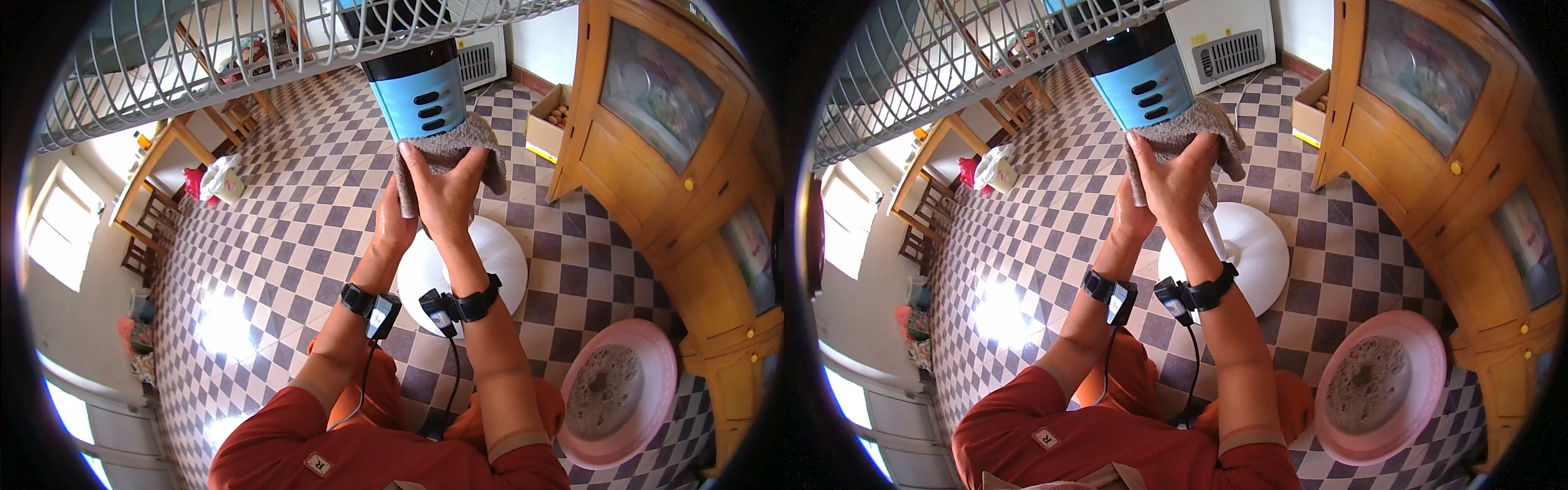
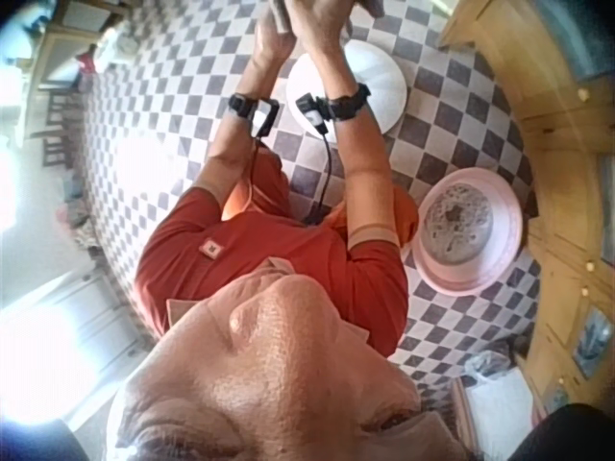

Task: The person cleans a standing electric fan using a cloth. They wipe the front grill, the central motor housing, and the base of the fan. The person dips the cloth into a pink basin of water to wet it during the process.

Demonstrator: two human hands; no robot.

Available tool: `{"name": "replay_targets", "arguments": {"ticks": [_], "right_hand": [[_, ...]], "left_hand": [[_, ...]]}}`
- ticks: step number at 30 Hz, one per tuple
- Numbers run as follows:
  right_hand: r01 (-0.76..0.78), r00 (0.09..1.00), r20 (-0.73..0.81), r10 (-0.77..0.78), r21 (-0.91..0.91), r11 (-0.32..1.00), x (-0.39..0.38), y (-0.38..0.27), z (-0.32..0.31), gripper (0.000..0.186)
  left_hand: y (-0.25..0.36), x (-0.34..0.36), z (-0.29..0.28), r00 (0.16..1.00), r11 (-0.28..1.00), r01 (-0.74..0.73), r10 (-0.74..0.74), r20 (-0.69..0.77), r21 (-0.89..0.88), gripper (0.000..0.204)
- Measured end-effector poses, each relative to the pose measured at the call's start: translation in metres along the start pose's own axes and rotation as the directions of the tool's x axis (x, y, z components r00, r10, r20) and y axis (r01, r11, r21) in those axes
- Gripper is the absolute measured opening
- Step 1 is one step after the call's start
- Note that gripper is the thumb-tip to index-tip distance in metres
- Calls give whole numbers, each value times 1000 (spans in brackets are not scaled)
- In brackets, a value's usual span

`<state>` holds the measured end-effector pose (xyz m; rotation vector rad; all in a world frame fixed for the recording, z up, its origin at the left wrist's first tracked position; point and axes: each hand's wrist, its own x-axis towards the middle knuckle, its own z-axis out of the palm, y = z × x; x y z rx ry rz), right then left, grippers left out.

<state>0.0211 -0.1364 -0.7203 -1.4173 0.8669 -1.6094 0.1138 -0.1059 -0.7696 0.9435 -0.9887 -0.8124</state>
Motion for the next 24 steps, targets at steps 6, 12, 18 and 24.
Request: {"name": "replay_targets", "arguments": {"ticks": [6,12,18,24], "right_hand": [[76,995,-62,-79,-51,996,2,-5,0,72],[124,985,-123,-117,48,991,5,-11,-1,74],[11,999,-48,-5,118,993,5,-17,-7,68],[89,992,-102,-75,131,987,8,-9,-3,67]], "left_hand": [[8,2,11,989,919,145,-128,69,-368,44],[15,-5,12,994,995,-68,61,92,77,45],[18,1,16,993,933,108,-83,88,-344,37],[20,-7,21,999,985,21,-14,46,-171,36]]}}
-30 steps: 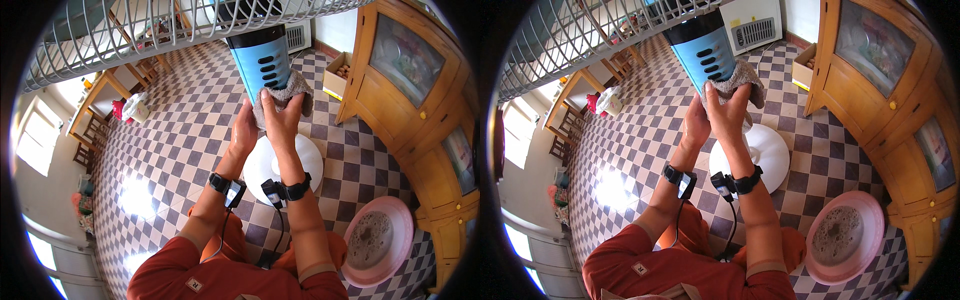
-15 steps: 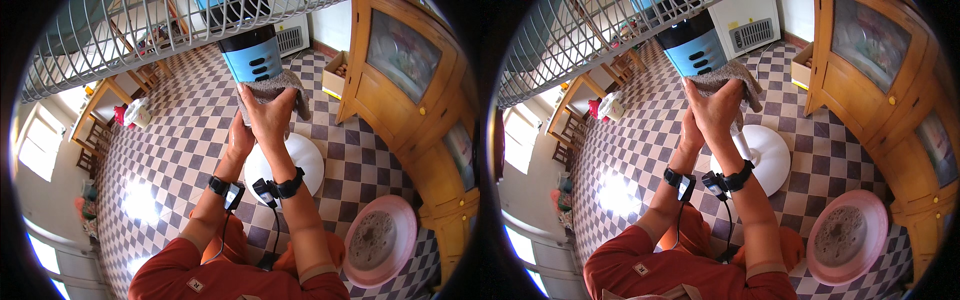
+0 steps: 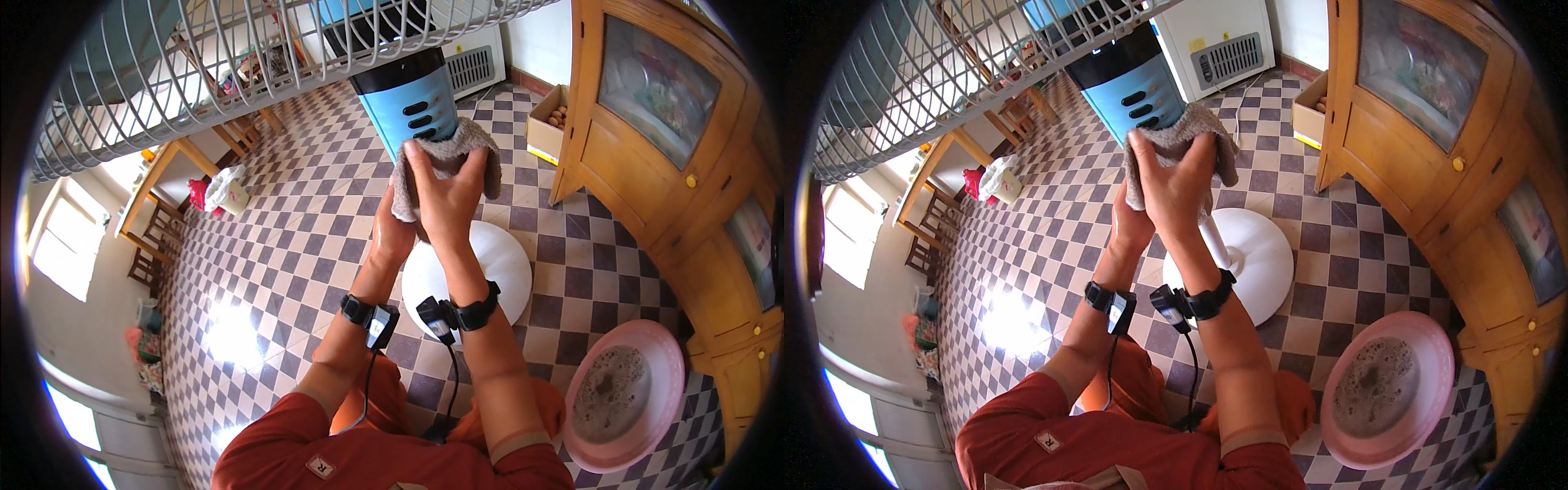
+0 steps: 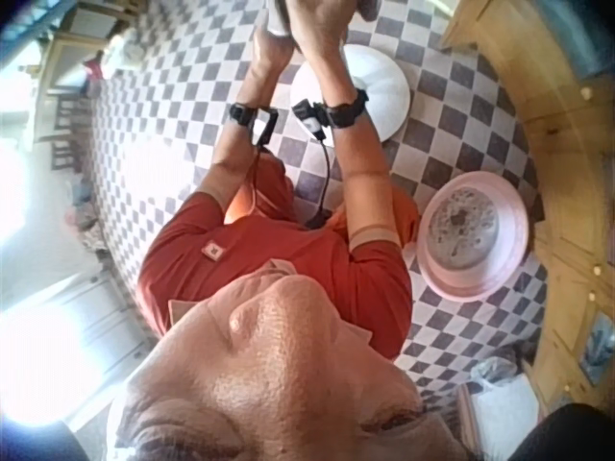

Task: The person cleans a standing electric fan using a cloth. They wipe the front grill, the central motor housing, and the base of the fan. The person dips the cloth into a pink basin of water to wet it during the process.

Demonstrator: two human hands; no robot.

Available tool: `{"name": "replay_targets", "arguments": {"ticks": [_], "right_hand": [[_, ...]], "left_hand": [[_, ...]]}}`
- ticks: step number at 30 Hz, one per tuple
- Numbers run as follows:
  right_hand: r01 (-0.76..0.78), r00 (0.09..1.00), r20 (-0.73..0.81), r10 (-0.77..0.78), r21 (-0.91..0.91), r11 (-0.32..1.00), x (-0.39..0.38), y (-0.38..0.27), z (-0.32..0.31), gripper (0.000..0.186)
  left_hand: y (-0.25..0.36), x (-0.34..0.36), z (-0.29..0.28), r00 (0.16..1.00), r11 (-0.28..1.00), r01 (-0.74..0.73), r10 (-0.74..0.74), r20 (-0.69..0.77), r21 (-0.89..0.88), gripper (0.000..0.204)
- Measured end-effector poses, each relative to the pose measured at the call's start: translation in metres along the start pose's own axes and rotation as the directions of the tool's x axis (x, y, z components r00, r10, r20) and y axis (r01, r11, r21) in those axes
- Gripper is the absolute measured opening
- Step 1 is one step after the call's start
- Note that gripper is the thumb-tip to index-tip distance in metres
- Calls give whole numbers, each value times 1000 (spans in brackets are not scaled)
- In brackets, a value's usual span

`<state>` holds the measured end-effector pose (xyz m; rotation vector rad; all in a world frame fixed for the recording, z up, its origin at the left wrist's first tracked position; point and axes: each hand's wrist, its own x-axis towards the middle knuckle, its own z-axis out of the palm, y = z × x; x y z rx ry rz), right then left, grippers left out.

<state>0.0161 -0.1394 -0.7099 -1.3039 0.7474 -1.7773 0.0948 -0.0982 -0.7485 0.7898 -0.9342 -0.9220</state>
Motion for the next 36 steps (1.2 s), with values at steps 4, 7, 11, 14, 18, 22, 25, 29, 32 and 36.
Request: {"name": "replay_targets", "arguments": {"ticks": [4,7,11,14,18,22,25,29,32,36], "right_hand": [[-150,989,31,148,300,942,8,-9,-13,51],[-257,966,97,238,364,895,17,-6,-18,55],[-239,971,87,224,429,871,30,8,-19,51],[-338,940,164,301,578,743,41,23,-18,46],[-383,921,225,318,674,631,40,31,-16,45],[-538,842,426,330,637,552,48,34,-28,50],[-668,734,596,325,550,500,65,29,-42,54],[-738,611,728,312,380,558,76,23,-53,57],[-704,671,696,254,492,513,59,34,-52,56],[-659,735,628,255,575,484,34,37,-52,56]], "left_hand": [[-7,10,-4,999,969,50,-46,23,-243,47],[-8,10,-6,997,990,44,-35,68,-131,49],[-9,10,-2,997,993,35,-27,69,-115,50],[-11,10,-9,997,996,33,-26,76,-88,51],[-13,13,-12,997,995,40,-34,66,-97,52],[-8,11,-9,999,998,36,-34,36,-56,54],[-7,14,-13,989,1000,-2,4,146,-15,57],[0,13,-3,991,953,-136,128,44,272,67],[6,13,13,983,860,-170,180,26,481,72],[11,22,19,979,822,-180,201,21,540,69]]}}
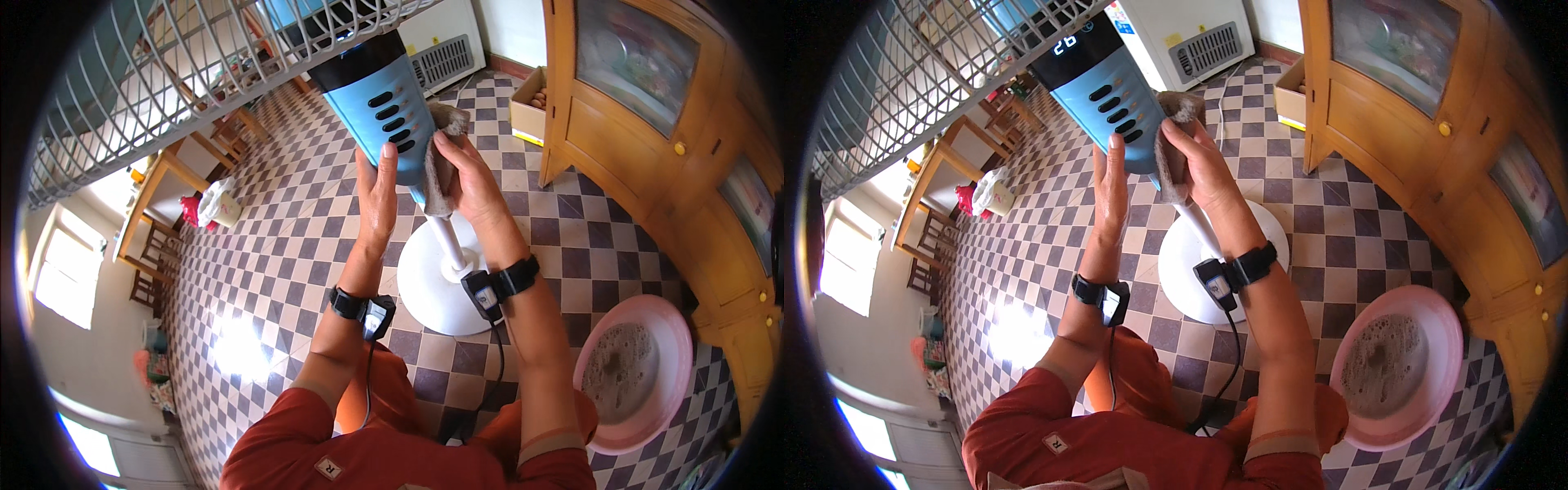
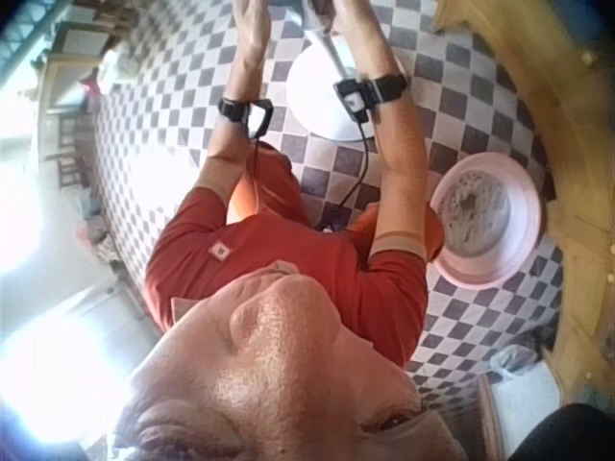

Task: The person cleans a standing electric fan using a cloth. They wipe the front grill, the central motor housing, and the base of the fan. The person dips the cloth into a pink basin of water to wet it during the process.

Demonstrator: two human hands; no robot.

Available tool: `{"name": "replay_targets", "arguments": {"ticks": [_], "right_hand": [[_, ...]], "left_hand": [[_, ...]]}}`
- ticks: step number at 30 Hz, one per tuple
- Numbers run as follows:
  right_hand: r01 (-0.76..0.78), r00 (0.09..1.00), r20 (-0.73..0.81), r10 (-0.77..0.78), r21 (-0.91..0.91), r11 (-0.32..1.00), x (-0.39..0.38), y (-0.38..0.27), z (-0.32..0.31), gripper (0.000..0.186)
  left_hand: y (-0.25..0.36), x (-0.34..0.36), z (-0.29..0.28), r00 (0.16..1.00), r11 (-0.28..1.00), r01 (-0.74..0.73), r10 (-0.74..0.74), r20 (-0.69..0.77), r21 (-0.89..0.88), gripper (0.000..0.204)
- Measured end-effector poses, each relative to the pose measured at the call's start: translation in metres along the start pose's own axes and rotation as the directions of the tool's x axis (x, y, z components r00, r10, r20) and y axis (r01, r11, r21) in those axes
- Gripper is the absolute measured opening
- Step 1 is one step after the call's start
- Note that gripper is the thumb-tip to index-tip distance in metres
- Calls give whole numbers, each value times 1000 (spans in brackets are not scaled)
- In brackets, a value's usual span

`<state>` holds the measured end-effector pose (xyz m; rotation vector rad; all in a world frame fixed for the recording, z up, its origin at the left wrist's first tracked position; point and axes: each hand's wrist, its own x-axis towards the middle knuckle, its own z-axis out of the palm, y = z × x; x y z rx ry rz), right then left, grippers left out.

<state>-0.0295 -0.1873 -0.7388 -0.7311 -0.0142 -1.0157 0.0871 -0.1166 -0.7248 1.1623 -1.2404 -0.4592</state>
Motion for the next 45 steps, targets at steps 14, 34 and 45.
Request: {"name": "replay_targets", "arguments": {"ticks": [14,34,45], "right_hand": [[234,972,47,-232,-324,917,0,31,-19,48],[236,969,22,-246,-367,900,-6,28,-8,50],[251,964,11,-266,-367,896,-13,14,7,43]], "left_hand": [[-4,3,-9,1000,998,-19,20,21,-52,76],[12,4,14,984,995,-102,99,-149,-13,64],[7,6,14,987,999,-45,43,-152,-8,77]]}}
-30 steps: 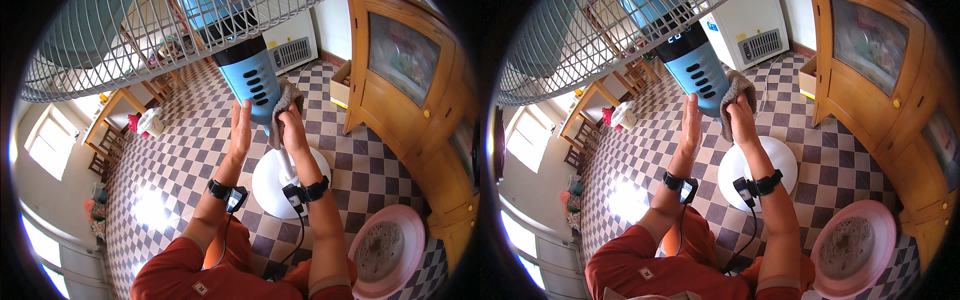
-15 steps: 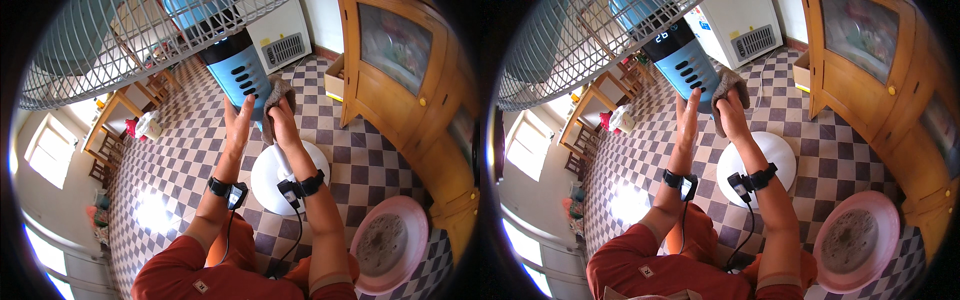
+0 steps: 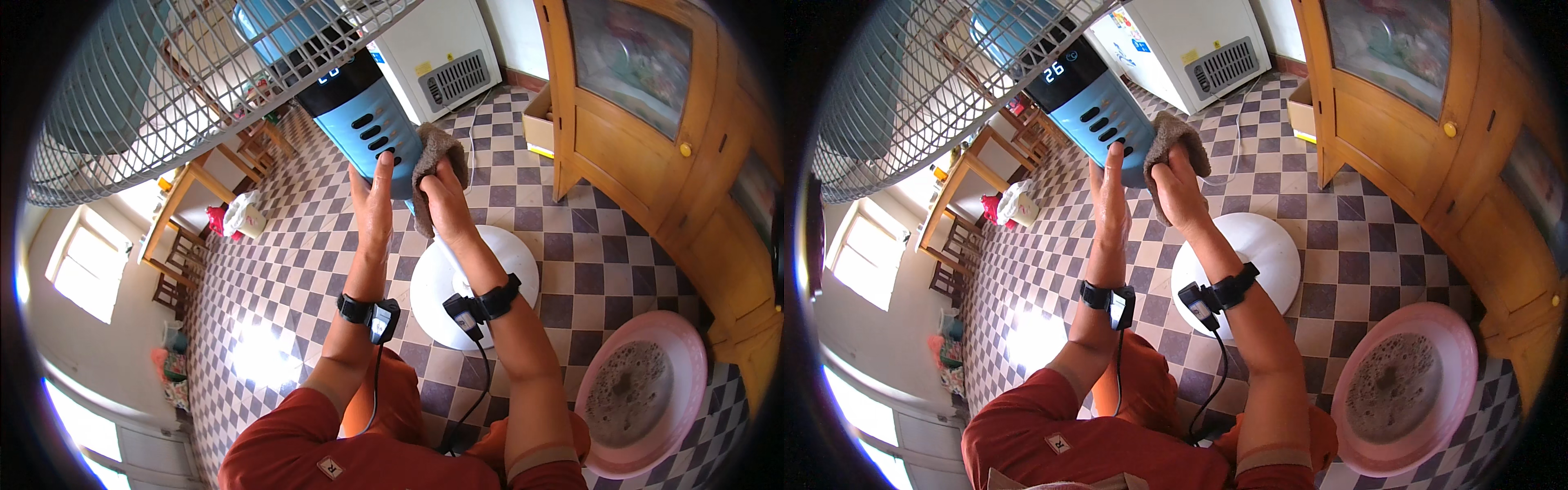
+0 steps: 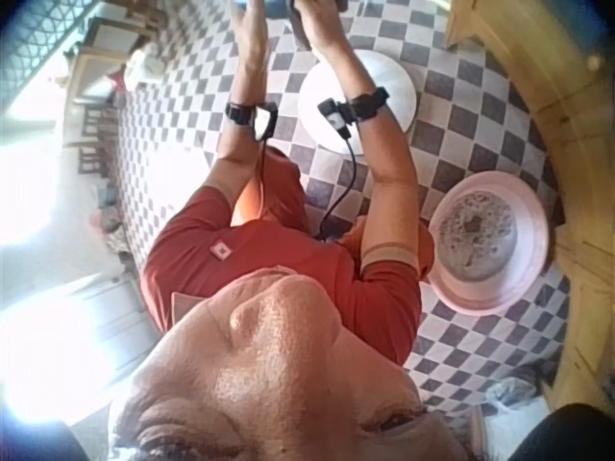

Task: The person cleans a standing electric fan using a cloth. They wipe the front grill, the central motor housing, and the base of the fan. The person dips the cloth into a pink basin of water to wet it during the process.

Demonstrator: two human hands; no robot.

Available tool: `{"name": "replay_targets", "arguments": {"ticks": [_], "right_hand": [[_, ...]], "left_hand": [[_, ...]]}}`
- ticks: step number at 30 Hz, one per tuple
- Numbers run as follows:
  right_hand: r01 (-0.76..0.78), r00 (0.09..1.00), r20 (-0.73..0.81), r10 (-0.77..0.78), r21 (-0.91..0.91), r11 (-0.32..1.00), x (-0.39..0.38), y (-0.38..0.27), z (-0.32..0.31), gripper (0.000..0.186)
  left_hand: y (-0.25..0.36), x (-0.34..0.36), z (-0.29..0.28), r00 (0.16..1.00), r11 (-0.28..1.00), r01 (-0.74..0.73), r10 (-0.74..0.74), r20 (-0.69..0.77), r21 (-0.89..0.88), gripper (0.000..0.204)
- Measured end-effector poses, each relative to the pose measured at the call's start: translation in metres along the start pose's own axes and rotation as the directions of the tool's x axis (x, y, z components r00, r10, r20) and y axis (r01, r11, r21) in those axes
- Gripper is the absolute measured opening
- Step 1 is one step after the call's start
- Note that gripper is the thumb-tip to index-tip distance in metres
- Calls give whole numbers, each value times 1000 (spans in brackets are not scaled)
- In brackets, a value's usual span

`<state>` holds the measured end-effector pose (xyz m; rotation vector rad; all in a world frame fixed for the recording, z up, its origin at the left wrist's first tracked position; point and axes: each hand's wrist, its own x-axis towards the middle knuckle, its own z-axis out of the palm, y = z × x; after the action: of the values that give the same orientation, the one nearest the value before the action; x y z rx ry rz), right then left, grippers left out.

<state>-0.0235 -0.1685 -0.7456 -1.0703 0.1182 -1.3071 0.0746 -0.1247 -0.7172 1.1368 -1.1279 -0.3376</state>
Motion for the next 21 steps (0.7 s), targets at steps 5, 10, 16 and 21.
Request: {"name": "replay_targets", "arguments": {"ticks": [5,10,16,21], "right_hand": [[50,999,11,-50,-12,999,3,4,-2,44],[33,999,7,-33,10,999,1,3,0,45],[51,999,-8,-51,46,998,2,6,0,47],[-34,999,24,32,97,995,-1,-1,1,47]], "left_hand": [[1,0,2,1000,1000,-6,6,2,-11,75],[2,0,2,1000,1000,-23,23,15,-13,75],[6,-1,5,999,999,-39,39,-11,-23,60],[2,-1,1,999,998,-53,53,-1,-27,64]]}}
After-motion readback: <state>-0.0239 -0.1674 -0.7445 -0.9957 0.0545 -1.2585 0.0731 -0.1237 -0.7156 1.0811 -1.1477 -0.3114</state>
